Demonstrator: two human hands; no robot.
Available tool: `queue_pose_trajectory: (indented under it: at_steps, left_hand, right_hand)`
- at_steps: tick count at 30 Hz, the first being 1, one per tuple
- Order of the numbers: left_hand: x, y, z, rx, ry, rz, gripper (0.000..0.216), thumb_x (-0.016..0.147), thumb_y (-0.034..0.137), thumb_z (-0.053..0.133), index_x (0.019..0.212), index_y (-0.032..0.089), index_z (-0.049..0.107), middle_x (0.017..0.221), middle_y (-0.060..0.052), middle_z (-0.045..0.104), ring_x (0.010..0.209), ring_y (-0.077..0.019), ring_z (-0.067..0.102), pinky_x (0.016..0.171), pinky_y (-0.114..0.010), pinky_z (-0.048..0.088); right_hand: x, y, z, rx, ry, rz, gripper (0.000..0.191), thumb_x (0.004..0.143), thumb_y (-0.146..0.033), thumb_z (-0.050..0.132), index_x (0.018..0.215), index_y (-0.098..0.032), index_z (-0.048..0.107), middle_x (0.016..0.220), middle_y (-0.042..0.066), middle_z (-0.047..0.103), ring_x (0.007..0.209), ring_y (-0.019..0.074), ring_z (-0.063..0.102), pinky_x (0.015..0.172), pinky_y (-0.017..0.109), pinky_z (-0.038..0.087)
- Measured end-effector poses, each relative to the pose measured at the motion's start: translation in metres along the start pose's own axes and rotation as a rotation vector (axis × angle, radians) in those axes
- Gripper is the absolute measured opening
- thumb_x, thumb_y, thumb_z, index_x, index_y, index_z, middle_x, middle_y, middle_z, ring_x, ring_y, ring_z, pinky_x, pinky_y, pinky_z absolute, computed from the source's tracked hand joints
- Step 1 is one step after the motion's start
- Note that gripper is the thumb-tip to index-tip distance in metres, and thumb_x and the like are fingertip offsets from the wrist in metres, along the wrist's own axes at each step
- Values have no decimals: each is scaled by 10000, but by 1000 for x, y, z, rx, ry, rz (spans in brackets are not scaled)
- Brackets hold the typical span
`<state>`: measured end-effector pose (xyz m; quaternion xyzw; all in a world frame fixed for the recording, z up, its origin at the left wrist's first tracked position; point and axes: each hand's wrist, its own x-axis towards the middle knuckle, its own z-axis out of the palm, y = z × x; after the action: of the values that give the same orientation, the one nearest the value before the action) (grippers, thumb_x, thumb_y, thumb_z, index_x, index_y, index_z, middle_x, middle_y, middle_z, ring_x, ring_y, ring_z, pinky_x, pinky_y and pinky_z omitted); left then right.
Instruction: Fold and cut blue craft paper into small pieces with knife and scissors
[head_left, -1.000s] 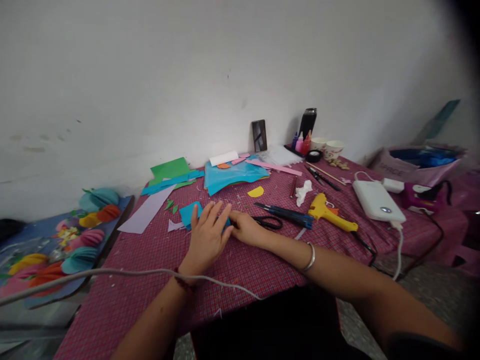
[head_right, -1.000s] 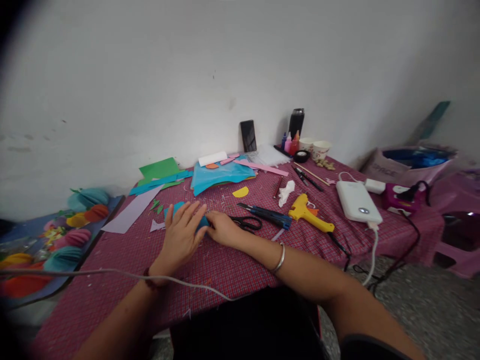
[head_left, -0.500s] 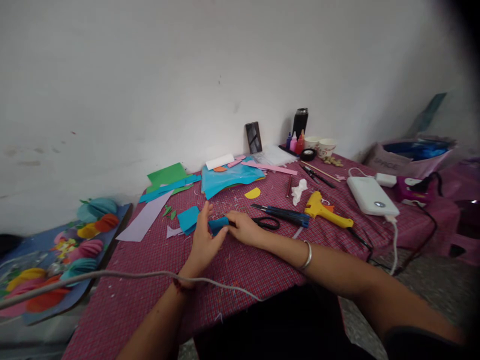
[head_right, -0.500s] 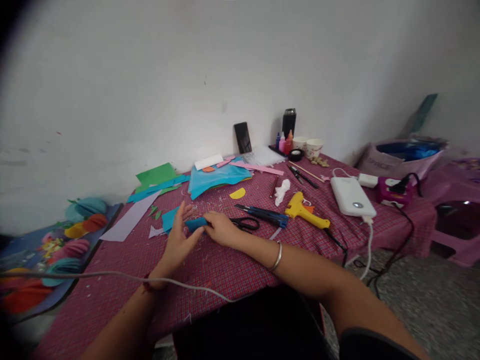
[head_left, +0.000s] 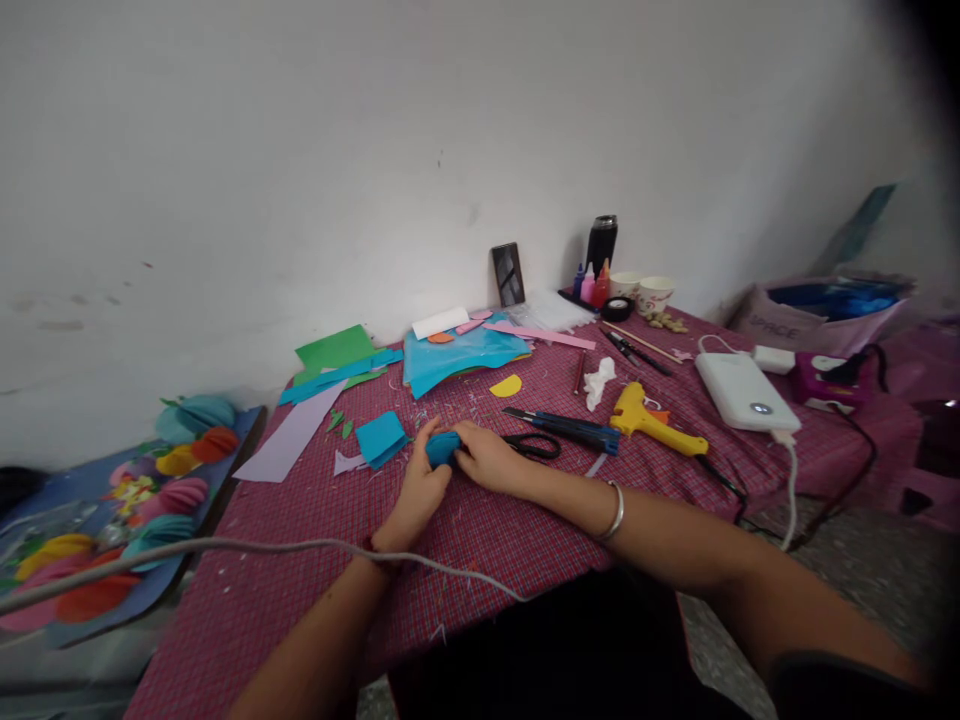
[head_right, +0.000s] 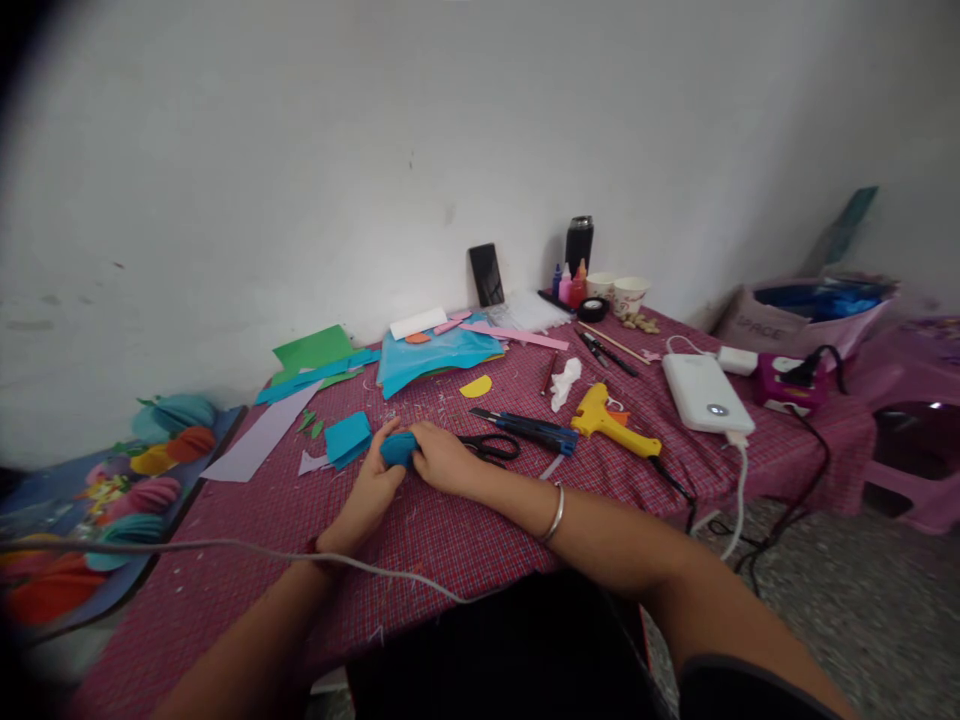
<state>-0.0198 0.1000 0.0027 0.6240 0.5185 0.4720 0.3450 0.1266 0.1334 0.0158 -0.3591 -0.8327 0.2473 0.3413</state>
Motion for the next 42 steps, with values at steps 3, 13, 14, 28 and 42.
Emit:
queue_pose_trajectory:
  at_steps: [3,13,14,28,42]
  left_hand:
    - [3,1,-3,79,93,30,559,675,103,468,1228,184,451,1146,-86,578,1006,-193,571,905,-367,444]
    - [11,7,-17,51,-76,-15,144,667,247,666,619,148,573,606,18,556,589,-118,470,606,-257,428]
    - [11,9,-17,25,-107,-15,152,677,268,672,641,143,593,627,8,581,599,-122,487,612,-260,439]
    - [18,24,-68,565,5,186,231,752,341,651,913,176,660,910,-74,672,874,-227,589,846,-385,444]
    - [31,-12,-118,1080,84,-173,256,684,323,637,886,166,633,910,-129,668,910,-311,612,800,-417,434]
  right_hand:
    - [1,-1,-4,-13,16,26,116,795,-49,537,849,-149,562,850,55,586,768,168,513,724,293,402]
    - [2,0,-11,48,-4,-10,132,759,-161,648,887,-146,620,886,59,608,830,184,549,755,318,432]
    - [2,0,-13,124,-3,-25,279,755,-186,659,1027,-153,610,1016,84,611,926,200,558,807,338,441]
    - [7,-1,-18,1061,161,414,316,860,-482,524,932,-180,584,833,81,705,676,175,670,707,368,556]
    - [2,-6,-6,924,-62,487,115,790,-124,477,889,-182,476,659,-7,664,508,112,604,449,202,481]
